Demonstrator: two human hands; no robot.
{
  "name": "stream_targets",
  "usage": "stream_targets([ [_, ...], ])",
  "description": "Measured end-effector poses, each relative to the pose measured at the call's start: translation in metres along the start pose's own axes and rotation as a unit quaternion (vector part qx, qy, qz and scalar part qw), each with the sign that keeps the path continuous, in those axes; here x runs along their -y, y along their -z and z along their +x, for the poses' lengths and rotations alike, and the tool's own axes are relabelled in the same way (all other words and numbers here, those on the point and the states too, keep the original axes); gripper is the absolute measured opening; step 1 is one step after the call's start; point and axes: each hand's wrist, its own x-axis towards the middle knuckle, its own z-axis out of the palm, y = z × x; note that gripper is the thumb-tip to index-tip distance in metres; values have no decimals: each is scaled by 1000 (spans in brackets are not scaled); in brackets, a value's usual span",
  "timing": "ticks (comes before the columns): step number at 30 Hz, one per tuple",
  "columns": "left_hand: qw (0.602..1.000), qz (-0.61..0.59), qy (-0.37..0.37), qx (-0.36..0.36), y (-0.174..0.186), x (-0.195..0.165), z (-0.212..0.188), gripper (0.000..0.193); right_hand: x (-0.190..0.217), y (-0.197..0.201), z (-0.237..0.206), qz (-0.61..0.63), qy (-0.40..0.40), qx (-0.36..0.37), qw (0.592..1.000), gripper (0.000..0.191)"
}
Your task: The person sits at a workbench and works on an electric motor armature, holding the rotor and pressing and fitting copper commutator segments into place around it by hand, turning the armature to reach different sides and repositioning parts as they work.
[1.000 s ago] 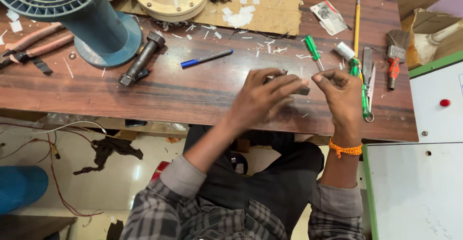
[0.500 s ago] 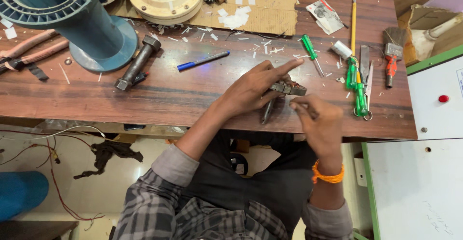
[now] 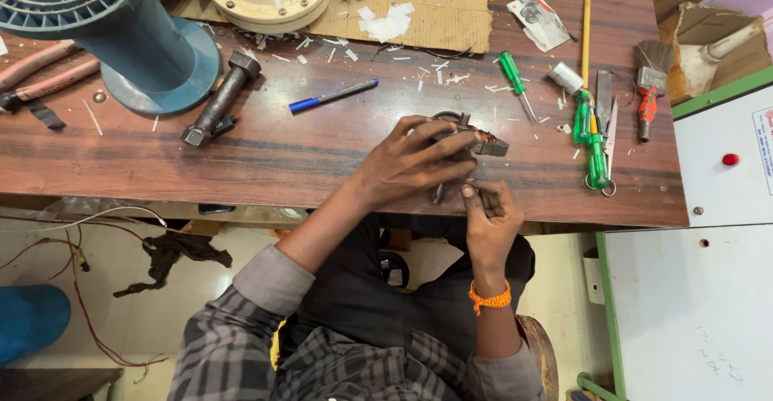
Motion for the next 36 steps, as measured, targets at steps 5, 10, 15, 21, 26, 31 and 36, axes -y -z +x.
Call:
stream_targets([
  [5,998,54,-12,-32,2,-1,-1,28,29,15,-7,-173,12,-9,985,15],
  [10,998,20,40,-48,6,-16,0,22,82,38,5,-349,100,15,932,17],
  [15,963,-111,215,-114,-2,-40,4,13,112,27,35,-345,146,74,924,10],
  [21,884,-224,370,-176,-9,-57,8,14,106,5,83,-345,63,109,930,11],
  [26,850,-254,412,-209,-17,-73,15,13,87,6,110,-175,-27,200,964,13],
  [31,813,-281,454,-232,-28,-80,16,14,71,16,128,-165,-47,237,956,14],
  [36,746,-294,555,-219,-39,-74,25,11,39,16,147,-195,-70,224,952,13],
])
